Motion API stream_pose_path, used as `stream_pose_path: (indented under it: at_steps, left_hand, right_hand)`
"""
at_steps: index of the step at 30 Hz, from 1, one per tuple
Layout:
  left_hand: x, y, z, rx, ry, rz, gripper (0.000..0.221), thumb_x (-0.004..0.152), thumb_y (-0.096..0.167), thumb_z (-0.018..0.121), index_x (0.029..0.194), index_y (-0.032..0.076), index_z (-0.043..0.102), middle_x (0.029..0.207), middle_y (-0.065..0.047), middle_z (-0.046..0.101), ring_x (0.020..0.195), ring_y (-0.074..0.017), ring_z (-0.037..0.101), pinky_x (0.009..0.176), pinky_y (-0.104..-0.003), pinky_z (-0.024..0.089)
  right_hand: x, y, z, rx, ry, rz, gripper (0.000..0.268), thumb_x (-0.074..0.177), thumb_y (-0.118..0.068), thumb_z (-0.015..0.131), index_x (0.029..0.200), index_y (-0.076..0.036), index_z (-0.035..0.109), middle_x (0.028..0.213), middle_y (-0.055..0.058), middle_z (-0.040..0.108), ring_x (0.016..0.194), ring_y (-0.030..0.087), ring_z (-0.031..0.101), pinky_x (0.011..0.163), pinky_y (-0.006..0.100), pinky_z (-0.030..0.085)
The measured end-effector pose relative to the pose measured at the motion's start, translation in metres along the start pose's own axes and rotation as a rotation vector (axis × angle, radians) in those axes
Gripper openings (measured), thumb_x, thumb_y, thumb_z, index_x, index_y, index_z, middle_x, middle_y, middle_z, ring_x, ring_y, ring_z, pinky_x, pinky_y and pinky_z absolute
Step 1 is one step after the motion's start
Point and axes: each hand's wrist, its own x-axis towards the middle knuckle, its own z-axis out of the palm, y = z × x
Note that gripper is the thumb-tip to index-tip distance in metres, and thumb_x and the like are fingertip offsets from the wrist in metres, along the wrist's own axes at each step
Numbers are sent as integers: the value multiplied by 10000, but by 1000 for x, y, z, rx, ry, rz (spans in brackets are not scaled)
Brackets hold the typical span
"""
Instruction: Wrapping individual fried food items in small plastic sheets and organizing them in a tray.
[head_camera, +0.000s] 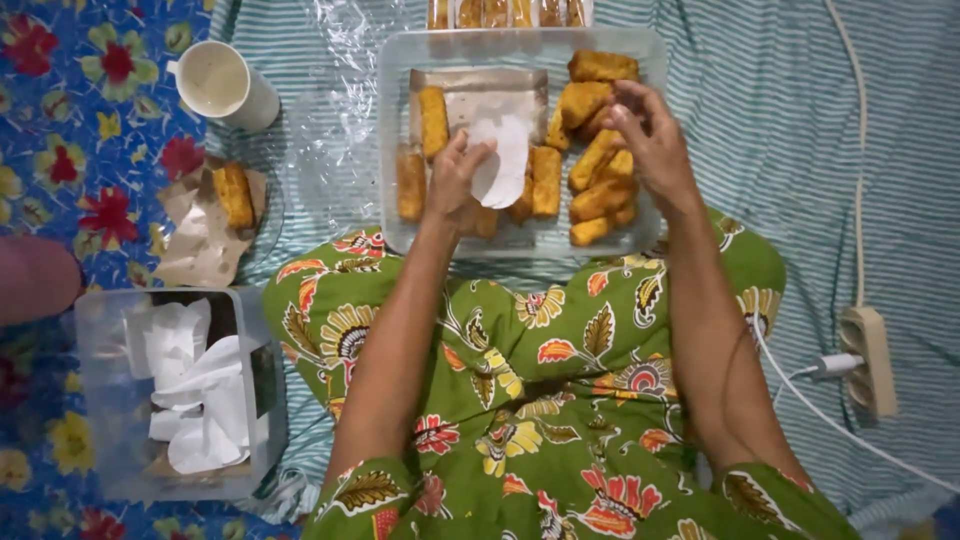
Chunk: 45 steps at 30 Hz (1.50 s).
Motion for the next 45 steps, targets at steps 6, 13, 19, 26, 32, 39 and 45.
stream_pose_path:
  at_steps: [6,13,19,26,32,39,45]
  left_hand:
    - [-41,52,15,-327,18,-80,698,818,362,720,1415,43,550,1271,-263,690,912,-391,745,632,-421,687]
    - [-45,47,-13,-638,-68,20,296,908,404,727,1060,161,648,1018,-286,755,883,-456,773,712,-578,689]
    - [-68,53,-31,-702,-16,66,254,886,322,785,1047,161,673,1100,-306,735,947,-532,744,777,-653,650]
    - [-84,57,-42,-718,-2,94,323,859,399,775,1072,165,712,1123,-263,753,951,-478,768,771,-602,673]
    - [-77,49,-43,-750,24,93,354,839,406,795,1091,167,724,1133,-263,751,956,-495,761,777,-610,659]
    - [-68,40,-40,-758,83,97,348,838,388,797,1088,159,719,1113,-286,748,931,-513,759,742,-617,662]
    - [-74,49,-30,-715,114,92,364,855,429,759,1088,152,713,1103,-276,752,923,-487,765,729,-592,660]
  right_hand:
    - [-20,4,-17,-531,-20,-120,250,1047,-168,609,1263,-45,637,1222,150,628,1052,272,655,901,405,567]
    - [-17,80,-25,-646,10,-416,288,937,-102,760,1220,-65,717,1031,138,675,979,350,705,824,405,573]
    - [-32,84,-28,-734,-6,-418,335,890,-37,739,1223,-49,705,1049,136,682,974,343,715,864,448,566]
    - [-34,99,-35,-784,0,-459,347,885,-33,749,1227,-59,699,1039,139,657,985,350,700,872,436,566]
    - [-28,102,-23,-729,43,-478,348,891,-27,737,1236,-54,696,1036,134,629,982,340,693,855,409,570]
    - [-9,88,-12,-732,71,-541,434,823,-18,774,1240,-79,670,1042,130,588,987,369,676,889,478,550]
    - [29,76,-20,-814,61,-518,456,838,-26,765,1278,-83,660,1043,162,569,1000,426,650,884,502,544]
